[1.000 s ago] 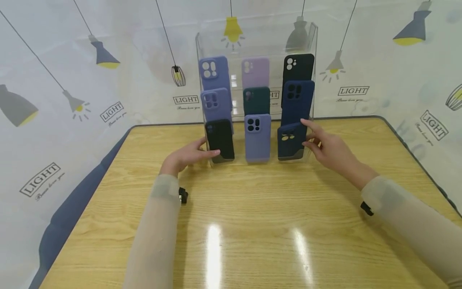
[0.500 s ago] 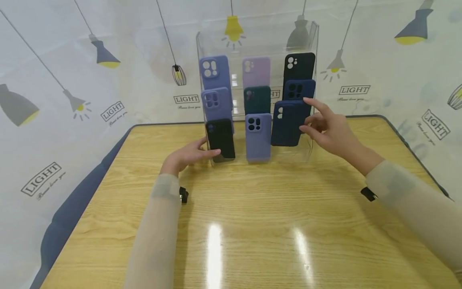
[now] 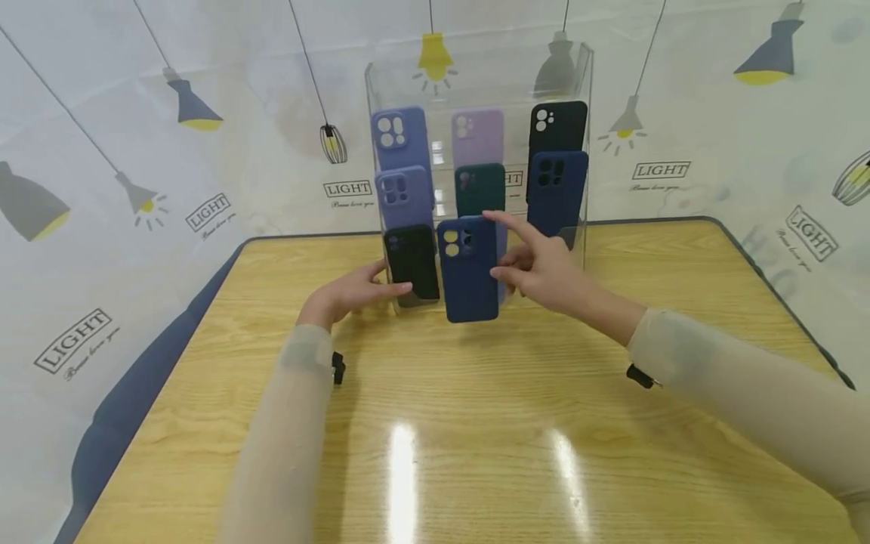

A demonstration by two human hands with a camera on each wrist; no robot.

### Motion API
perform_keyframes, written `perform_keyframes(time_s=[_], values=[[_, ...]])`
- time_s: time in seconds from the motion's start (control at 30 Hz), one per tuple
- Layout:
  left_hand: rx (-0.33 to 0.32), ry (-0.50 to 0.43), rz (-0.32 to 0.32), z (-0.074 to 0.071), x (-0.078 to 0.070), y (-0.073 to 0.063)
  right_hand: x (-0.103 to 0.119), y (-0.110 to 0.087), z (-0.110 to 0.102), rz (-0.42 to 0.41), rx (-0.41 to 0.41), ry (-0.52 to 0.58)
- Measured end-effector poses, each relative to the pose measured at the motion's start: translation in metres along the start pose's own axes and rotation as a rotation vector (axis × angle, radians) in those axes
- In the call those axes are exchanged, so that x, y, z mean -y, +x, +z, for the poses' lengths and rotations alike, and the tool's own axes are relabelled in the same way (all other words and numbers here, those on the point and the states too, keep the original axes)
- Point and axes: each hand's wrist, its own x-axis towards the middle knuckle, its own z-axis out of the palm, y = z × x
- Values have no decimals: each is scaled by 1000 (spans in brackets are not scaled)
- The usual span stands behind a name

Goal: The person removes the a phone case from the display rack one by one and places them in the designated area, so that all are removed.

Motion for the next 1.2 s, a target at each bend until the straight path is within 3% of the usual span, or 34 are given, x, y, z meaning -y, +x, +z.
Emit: perform_keyframes(time_s=[0.2,0.5,0.77,1.03,1.2], values=[[-1,-1,25,-1,1,2,15,4,44,170,148,154],[-8,8,25,2,-1,4,17,2,93,423,276,427],[-3,44,-18,0,-2,1,16,-4,123,495,313,424],[-1,39,-13,-1,-1,-1,15,12,139,626,405,433],[3,25,1,1,-1,0,13,22,145,667,401,466]])
